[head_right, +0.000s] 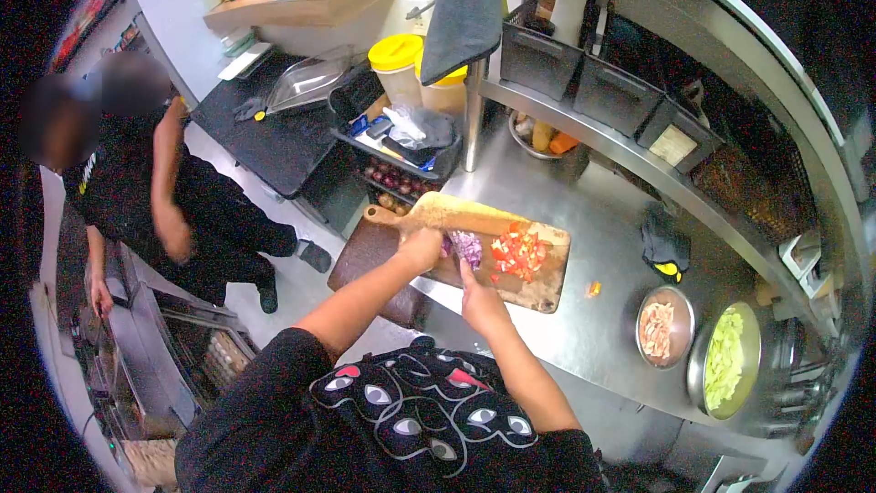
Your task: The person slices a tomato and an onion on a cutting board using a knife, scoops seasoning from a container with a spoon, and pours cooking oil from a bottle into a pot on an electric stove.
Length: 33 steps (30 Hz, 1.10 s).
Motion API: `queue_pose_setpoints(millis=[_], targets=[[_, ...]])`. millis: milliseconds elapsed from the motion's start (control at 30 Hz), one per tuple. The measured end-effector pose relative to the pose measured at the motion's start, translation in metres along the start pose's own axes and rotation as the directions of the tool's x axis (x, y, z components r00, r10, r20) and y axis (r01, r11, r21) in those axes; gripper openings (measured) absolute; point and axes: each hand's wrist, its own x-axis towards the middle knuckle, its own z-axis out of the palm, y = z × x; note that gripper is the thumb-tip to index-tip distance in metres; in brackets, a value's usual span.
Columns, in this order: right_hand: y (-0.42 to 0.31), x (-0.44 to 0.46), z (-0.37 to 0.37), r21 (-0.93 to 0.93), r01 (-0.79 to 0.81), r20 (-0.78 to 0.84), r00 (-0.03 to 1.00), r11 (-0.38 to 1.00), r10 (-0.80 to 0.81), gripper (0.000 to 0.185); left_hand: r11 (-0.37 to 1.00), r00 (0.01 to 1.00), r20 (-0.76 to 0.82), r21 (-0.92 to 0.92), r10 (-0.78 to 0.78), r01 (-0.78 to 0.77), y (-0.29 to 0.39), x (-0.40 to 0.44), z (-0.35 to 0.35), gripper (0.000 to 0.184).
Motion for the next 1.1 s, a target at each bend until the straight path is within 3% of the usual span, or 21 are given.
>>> queue_pose_setpoints(millis=[267, 367, 600, 733, 900, 1000, 1100], targets=[[0.013, 0.016, 0.022, 0.008, 0.051, -0.027, 0.998, 0.999, -0.051, 0.063, 1.0, 1.0, 0.028, -0.001, 0.014, -0.014, 0.003, 0.0, -0.001, 0.021], [0.003, 0.02, 0.017, 0.06, -0.042, 0.07, 0.997, 0.997, 0.038, 0.064, 1.0, 1.0, -0.01, 0.008, 0.004, -0.004, 0.003, -0.001, 0.0, 0.021], [0.014, 0.016, 0.028, -0.039, 0.076, -0.013, 0.997, 0.996, -0.077, 0.064, 0.992, 0.996, -0.021, 0.09, 0.09, -0.088, 0.007, -0.011, -0.01, 0.024], [0.006, 0.028, 0.029, -0.064, 0.02, 0.0, 1.0, 0.998, -0.02, 0.059, 0.999, 0.999, -0.046, -0.031, -0.009, 0.008, 0.003, 0.0, 0.007, 0.023], [-0.002, 0.015, 0.023, -0.066, 0.007, 0.024, 1.0, 0.998, -0.006, 0.064, 0.994, 0.994, -0.059, 0.057, 0.093, -0.09, -0.002, 0.0, 0.01, 0.021], [0.01, 0.01, 0.026, -0.019, 0.055, 0.008, 0.998, 0.998, -0.055, 0.064, 0.997, 0.995, -0.067, -0.016, 0.076, -0.078, -0.002, -0.005, 0.005, 0.019], [0.031, 0.019, 0.038, 0.174, -0.082, 0.095, 0.993, 0.981, 0.067, 0.067, 0.994, 0.996, -0.068, -0.08, 0.064, -0.07, -0.006, -0.001, 0.01, 0.017]])
